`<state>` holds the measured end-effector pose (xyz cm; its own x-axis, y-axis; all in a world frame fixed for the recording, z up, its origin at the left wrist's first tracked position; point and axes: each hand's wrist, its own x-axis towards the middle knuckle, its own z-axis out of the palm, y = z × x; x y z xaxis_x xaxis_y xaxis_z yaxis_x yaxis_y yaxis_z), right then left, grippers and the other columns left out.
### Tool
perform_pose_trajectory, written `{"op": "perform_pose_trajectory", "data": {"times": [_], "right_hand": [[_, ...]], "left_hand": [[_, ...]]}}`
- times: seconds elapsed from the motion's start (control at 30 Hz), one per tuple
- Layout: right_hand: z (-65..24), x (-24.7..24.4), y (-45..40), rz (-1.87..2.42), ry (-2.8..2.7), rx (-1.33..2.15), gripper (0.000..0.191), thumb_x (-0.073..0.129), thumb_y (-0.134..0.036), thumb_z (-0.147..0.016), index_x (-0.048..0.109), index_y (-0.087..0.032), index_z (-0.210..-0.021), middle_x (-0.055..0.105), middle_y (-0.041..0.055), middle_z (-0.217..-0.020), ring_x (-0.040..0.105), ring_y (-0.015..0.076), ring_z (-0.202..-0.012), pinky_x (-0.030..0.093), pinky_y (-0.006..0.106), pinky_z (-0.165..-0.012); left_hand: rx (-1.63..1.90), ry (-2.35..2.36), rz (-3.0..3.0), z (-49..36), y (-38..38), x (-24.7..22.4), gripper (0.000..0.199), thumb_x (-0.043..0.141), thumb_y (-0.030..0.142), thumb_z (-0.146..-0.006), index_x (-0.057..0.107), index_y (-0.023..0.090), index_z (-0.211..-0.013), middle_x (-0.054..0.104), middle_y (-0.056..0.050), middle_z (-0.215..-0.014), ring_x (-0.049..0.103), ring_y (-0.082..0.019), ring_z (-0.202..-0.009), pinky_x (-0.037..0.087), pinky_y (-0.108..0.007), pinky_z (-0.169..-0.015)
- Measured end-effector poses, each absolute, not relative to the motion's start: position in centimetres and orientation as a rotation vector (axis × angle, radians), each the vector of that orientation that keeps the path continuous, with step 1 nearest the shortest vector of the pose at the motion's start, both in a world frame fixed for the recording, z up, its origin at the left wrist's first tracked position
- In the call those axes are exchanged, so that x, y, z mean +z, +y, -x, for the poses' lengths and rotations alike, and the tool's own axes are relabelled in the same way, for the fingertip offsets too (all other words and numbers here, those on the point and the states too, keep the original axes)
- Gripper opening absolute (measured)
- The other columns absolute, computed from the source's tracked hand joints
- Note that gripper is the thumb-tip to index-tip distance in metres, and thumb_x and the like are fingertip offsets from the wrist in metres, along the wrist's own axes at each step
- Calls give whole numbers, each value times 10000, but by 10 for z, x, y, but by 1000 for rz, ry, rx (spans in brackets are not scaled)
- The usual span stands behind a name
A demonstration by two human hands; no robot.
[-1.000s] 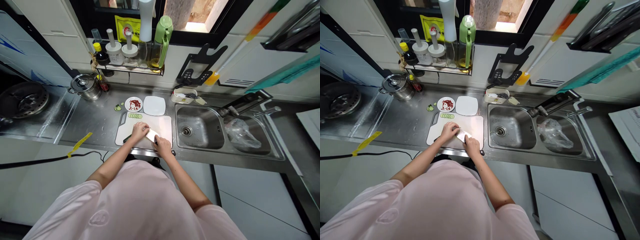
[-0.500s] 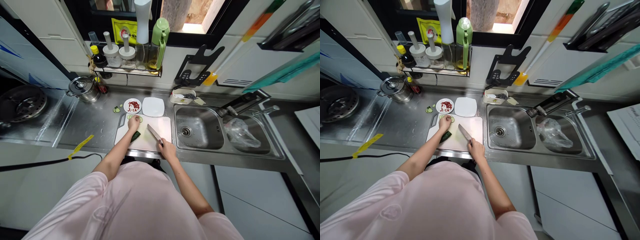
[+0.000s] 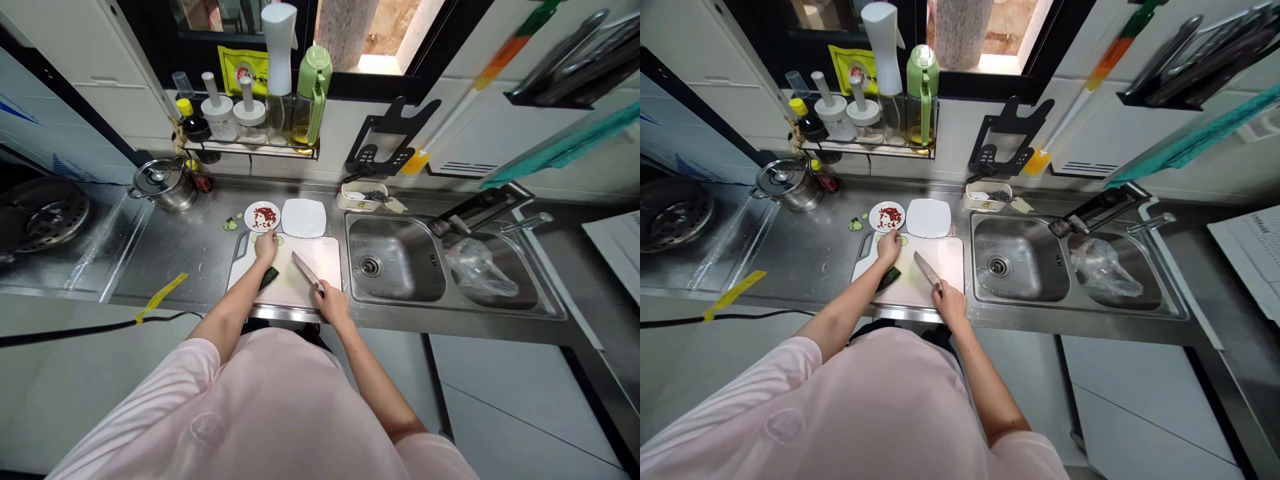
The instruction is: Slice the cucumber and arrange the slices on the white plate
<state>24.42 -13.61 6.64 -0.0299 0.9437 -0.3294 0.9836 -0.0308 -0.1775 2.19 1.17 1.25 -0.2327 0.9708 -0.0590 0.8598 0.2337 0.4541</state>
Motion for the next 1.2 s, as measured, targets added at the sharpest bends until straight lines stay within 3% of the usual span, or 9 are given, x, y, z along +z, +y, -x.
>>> {"op": "perform_pose_trajectory", "data": {"times": [0.4, 0.87, 1.2], "right_hand": [[-239, 67, -135, -2080, 2111, -606, 359, 343, -405, -967, 544, -249, -1221, 698, 60, -944, 644, 185, -876, 359, 245, -698], [-236, 70, -135, -2032, 2094, -589, 382, 334, -404, -968, 513, -255, -1271, 698, 72, -979, 646, 199, -909, 381, 259, -721], [-233, 65, -138, -2006, 2142, -570, 376, 353, -390, -955, 519, -253, -1263, 700, 69, -956, 647, 216, -905, 393, 267, -710]], "left_hand": [[432, 2173, -1755, -24, 13, 15, 213, 500, 205, -836, 620, 220, -1011, 666, -89, -984, 554, -241, -997, 378, -314, -806], [720, 2159, -1546, -3, -17, 14, 212, 513, 267, -826, 630, 222, -997, 682, -29, -873, 601, -176, -826, 402, -255, -713], [549, 2101, -1485, 14, -56, 19, 255, 548, 364, -816, 639, 251, -1026, 688, -15, -874, 612, -164, -825, 408, -241, -700]]}}
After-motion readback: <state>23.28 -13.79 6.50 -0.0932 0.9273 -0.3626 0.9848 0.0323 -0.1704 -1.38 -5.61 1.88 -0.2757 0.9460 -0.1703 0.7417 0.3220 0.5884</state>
